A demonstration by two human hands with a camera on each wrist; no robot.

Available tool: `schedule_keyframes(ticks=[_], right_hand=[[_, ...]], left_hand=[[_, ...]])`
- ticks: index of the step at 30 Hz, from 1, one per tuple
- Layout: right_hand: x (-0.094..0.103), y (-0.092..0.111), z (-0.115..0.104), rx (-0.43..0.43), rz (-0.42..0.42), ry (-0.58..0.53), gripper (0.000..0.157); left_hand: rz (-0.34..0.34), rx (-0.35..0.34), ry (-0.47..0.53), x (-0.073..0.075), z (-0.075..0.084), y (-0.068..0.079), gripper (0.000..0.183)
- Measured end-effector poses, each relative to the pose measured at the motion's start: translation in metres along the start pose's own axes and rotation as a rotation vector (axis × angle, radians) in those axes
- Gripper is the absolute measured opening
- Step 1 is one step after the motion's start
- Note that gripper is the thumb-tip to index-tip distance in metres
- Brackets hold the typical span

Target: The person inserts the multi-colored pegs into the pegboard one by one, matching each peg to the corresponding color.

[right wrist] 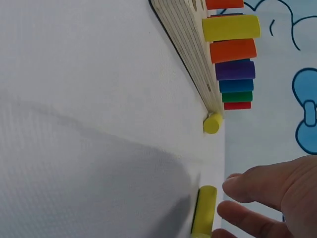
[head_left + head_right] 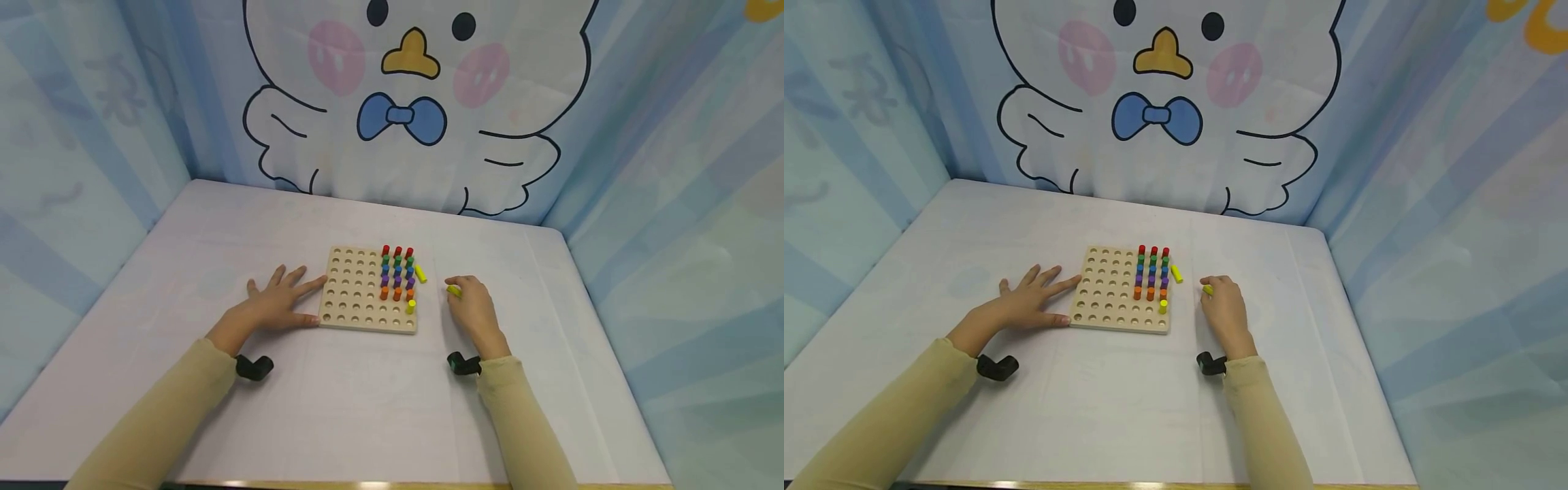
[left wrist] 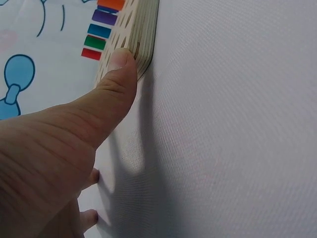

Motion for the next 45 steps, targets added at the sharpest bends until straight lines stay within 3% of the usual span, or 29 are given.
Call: schedule_keyframes(ticks=[13, 20, 25, 32, 45], right_hand=[[-0.002, 0.001, 0.008, -0.06, -0.01, -0.049, 0.032], [-0.004, 0.001, 0.008, -0.058, -0.034, -0.057, 0.047], [-0.006, 0.001, 0.006, -0.068, -0.047, -0.073, 0.042], [-0.006, 0.005, -0.003, -0.113, -0.085, -0.124, 0.037], [0.0, 0.016, -0.029, -0.077, -0.077, -0.227, 0.033]], left_hand=[[0.008, -0.007, -0.004, 0.001, 0.001, 0.001, 0.094], [-0.004, 0.006, -0.015, 0.001, 0.001, 0.001, 0.095], [-0.001, 0.005, -0.012, 0.002, 0.003, 0.002, 0.094], [0.004, -0.001, -0.008, 0.002, 0.003, 0.002, 0.094], [0.003, 0.003, -0.004, 0.0, 0.0, 0.0, 0.095]])
Point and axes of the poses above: each hand's wrist, its own y-axis away from the middle knuckle, its own x-axis out of the back of the hand, z = x × y, the point moved 4 cm from there along -y, towards the middle knuckle, and after that the axes turned 3 degrees about z, right-handed, at the moved point
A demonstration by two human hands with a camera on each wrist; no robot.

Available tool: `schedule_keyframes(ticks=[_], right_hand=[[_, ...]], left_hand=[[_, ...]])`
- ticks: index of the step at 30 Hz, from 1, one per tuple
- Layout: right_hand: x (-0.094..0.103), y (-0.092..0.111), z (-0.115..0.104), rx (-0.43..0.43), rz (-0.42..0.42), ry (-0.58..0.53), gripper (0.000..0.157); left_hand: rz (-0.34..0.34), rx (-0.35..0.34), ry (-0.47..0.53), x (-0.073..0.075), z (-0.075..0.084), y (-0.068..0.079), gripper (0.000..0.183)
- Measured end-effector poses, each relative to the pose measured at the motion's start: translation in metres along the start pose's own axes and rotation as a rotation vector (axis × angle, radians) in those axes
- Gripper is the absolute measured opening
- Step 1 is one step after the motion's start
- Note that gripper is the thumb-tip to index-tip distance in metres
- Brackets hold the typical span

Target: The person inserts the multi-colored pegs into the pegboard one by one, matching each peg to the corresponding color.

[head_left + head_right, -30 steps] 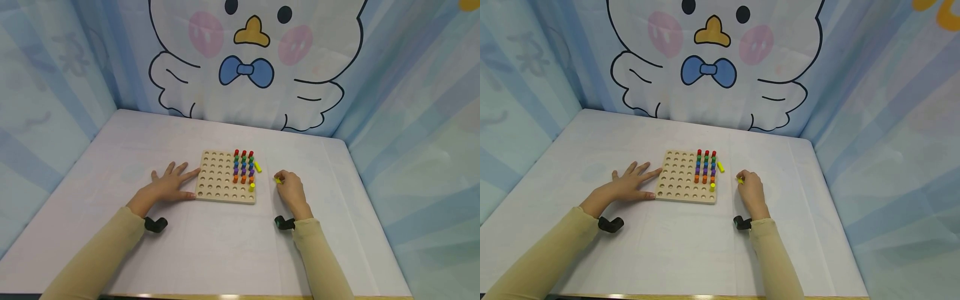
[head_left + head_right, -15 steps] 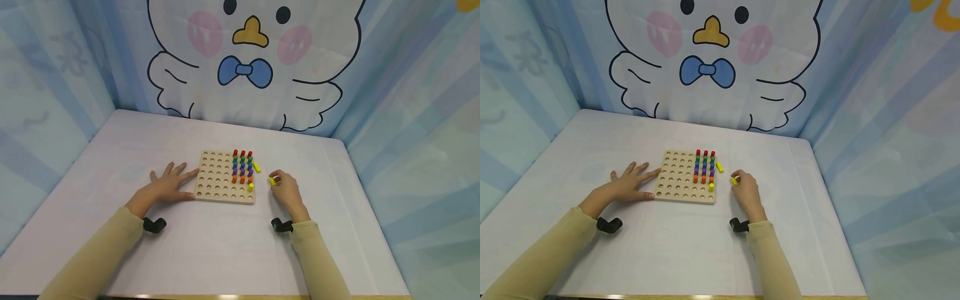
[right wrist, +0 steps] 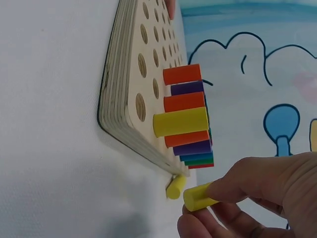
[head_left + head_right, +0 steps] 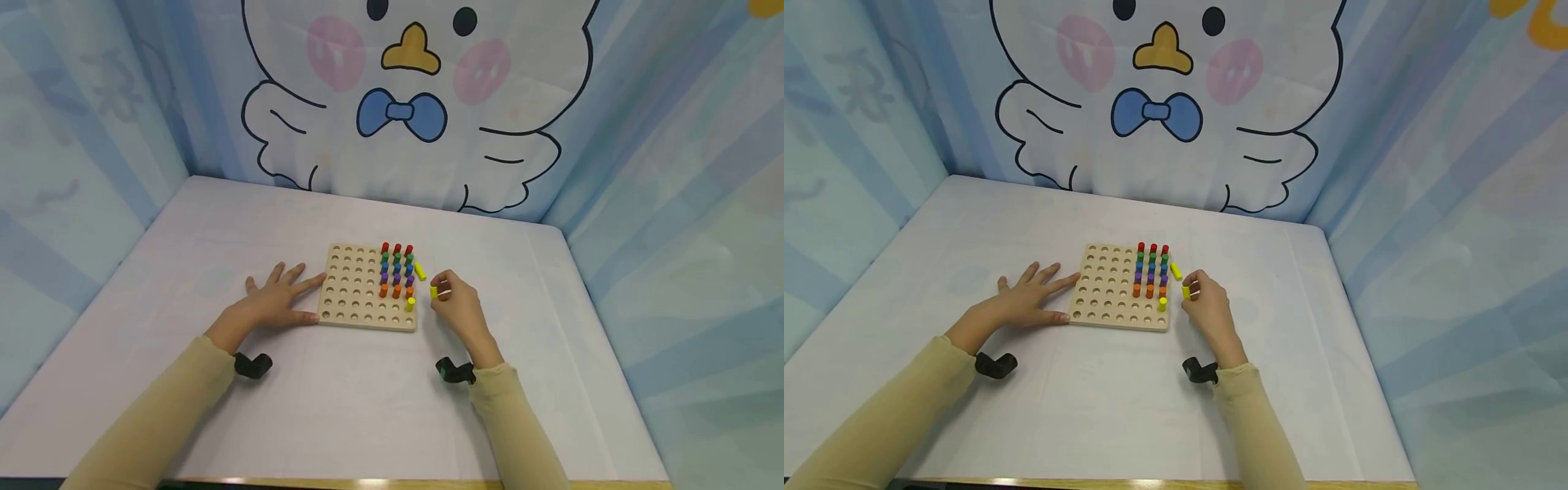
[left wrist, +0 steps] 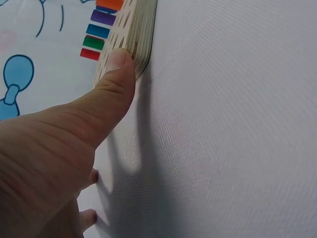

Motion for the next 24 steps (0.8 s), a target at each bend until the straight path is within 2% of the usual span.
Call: schedule_keyframes(ticks=[14, 24], right_hand=[[-0.001, 0.01, -0.014, 0.1, 0.099, -0.079, 0.023], [-0.011, 0.013, -0.025, 0.172, 0.073, -0.065, 0.012]], left_hand=[[-0.011, -0.003, 0.002, 0.002, 0.002, 0.0, 0.095], [-0.019, 0.004, 0.0, 0.002, 0.002, 0.002, 0.095]])
Point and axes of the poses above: each hand's wrist, its own y-axis away from the middle knuckle, its own x-axis out of the back of the hand, z = x × y, the point moved 4 cm from there along -y, towards the middle knuckle, and after that the axes turned 3 degrees about z, right-handed, at the moved point
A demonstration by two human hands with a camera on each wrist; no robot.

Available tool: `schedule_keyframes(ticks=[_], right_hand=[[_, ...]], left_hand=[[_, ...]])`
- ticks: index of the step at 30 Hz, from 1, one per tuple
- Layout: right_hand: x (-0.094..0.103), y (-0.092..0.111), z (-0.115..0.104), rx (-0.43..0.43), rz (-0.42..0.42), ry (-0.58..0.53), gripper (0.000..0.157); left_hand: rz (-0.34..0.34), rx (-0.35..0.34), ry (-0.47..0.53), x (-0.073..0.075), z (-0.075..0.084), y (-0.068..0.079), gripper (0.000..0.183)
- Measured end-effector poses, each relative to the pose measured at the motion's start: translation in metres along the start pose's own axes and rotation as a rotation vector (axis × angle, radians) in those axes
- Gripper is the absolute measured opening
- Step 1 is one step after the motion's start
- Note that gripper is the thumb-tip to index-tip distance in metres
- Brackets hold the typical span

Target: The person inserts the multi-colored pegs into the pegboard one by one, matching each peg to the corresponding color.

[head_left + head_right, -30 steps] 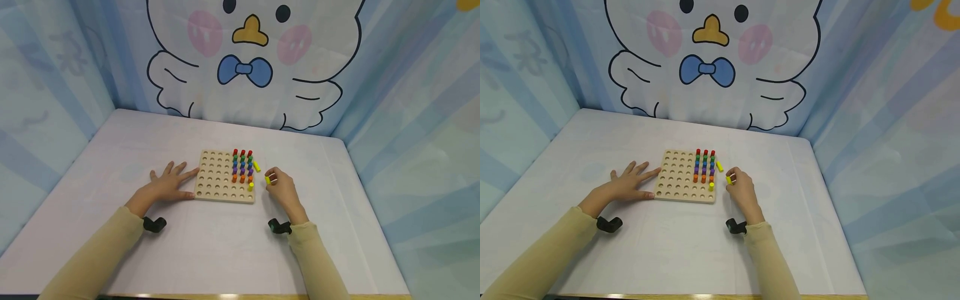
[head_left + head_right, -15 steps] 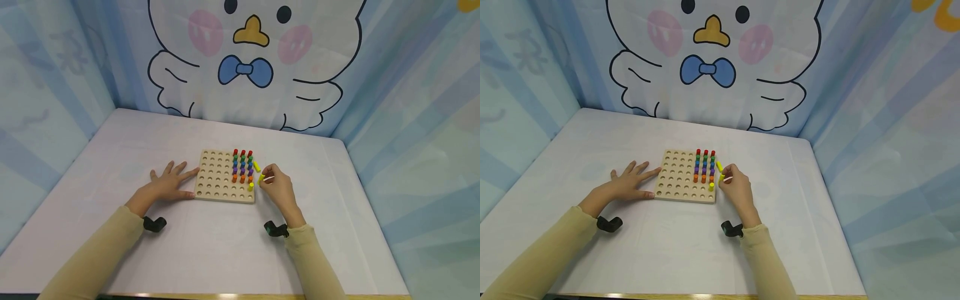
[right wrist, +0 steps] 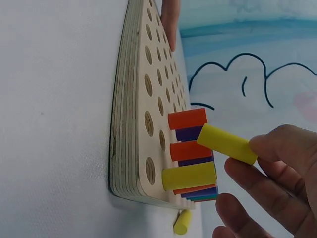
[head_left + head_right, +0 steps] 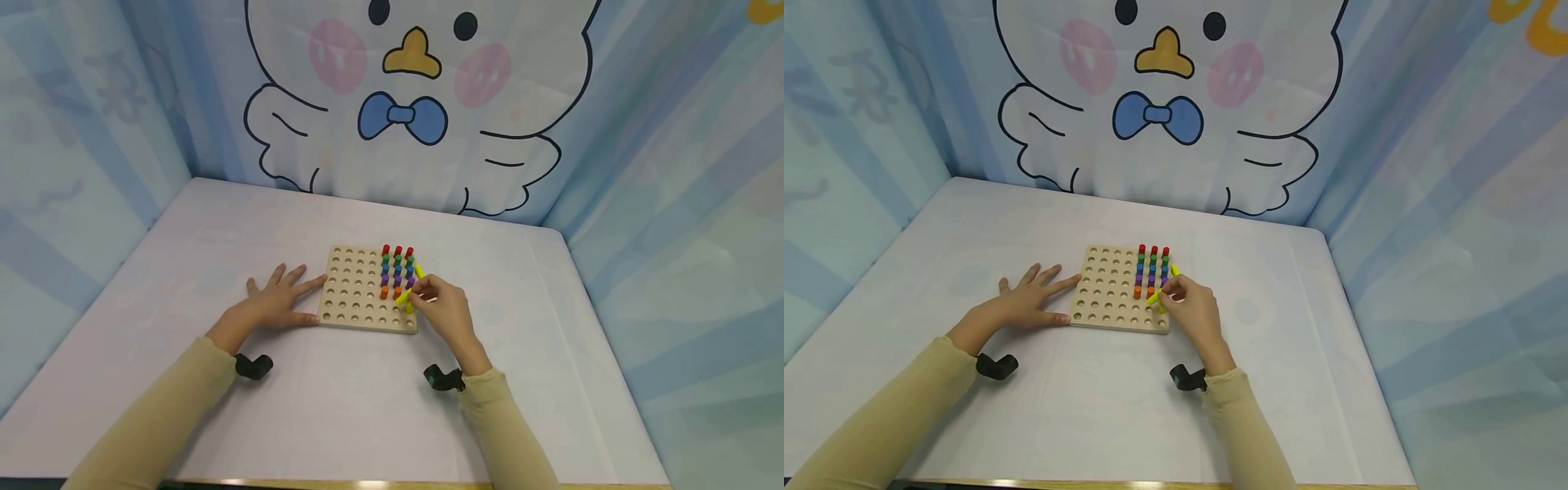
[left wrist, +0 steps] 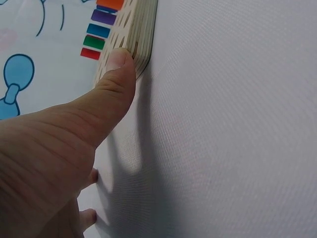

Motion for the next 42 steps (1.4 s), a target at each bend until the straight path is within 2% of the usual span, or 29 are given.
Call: schedule_keyframes(ticks=[12, 25, 42], right_hand=[[-0.014, 0.001, 0.003, -0.006, -0.033, 0.048, 0.008], [-0.016, 0.001, 0.003, -0.008, -0.046, 0.049, 0.008], [-0.01, -0.002, 0.002, -0.026, 0.031, 0.05, 0.011]], left_hand=[[0.01, -0.007, 0.003, -0.002, -0.002, -0.001, 0.095], [0.02, -0.011, 0.002, -0.004, -0.003, -0.002, 0.094], [0.012, -0.001, 0.012, -0.003, -0.003, -0.002, 0.095]])
Point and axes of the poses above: each hand's wrist, its own y-axis away from the middle knuckle, its own x-axis out of the back of the hand, z = x × y, the point moved 4 cm from there along -y, towards the middle knuckle, and after that the axes turned 3 degrees about z, right-handed, at the moved point
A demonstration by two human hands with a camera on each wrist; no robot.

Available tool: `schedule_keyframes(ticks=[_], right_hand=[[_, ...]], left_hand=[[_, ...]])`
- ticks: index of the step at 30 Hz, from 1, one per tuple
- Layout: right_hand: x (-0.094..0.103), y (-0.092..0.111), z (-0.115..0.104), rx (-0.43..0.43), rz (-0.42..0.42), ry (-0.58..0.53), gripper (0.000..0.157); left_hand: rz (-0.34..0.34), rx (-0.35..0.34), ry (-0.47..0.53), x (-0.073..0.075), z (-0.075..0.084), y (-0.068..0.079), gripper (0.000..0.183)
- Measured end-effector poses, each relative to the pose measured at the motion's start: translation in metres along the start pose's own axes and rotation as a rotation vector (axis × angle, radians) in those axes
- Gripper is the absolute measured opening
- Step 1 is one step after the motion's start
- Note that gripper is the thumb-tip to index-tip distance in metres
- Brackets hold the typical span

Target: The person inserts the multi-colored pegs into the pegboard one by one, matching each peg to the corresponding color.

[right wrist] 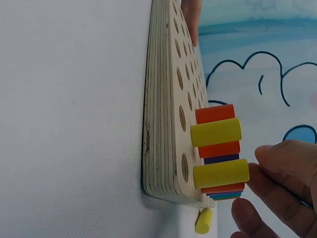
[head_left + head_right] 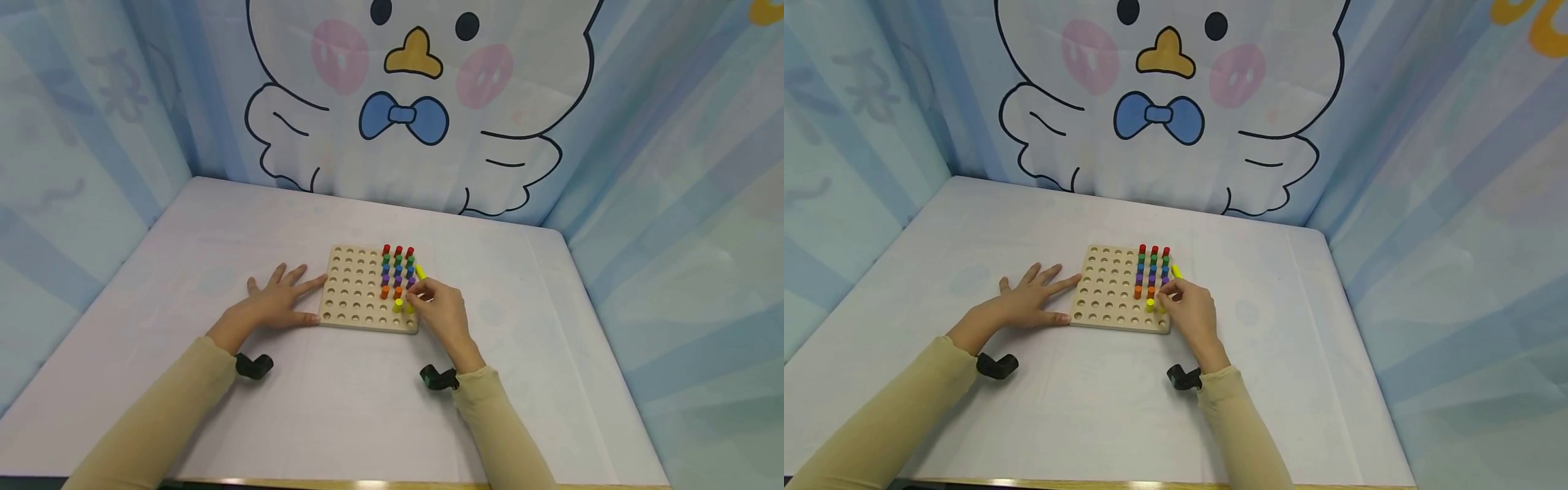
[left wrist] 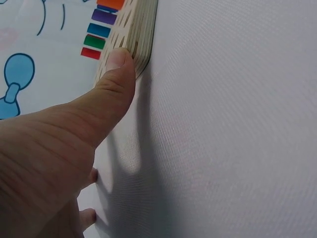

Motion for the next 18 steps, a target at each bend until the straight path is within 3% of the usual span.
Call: schedule_keyframes(ticks=[11, 18], right_hand=[[0.007, -0.029, 0.018, -0.052, 0.069, -0.006, 0.016], [0.005, -0.05, 0.02, -0.089, 0.042, 0.022, 0.024]], left_hand=[[-0.002, -0.005, 0.003, 0.001, -0.003, 0.0, 0.096], [0.001, -0.008, 0.007, 0.002, -0.002, -0.001, 0.095]])
Point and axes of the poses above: each hand's wrist, its own y-axis away from the middle knuckle, its own x-axis out of the back of the hand, z = x × y, the point moved 4 cm from there along -y, towards the middle knuckle, and after that the axes turned 3 degrees about z, right-handed, at the moved point
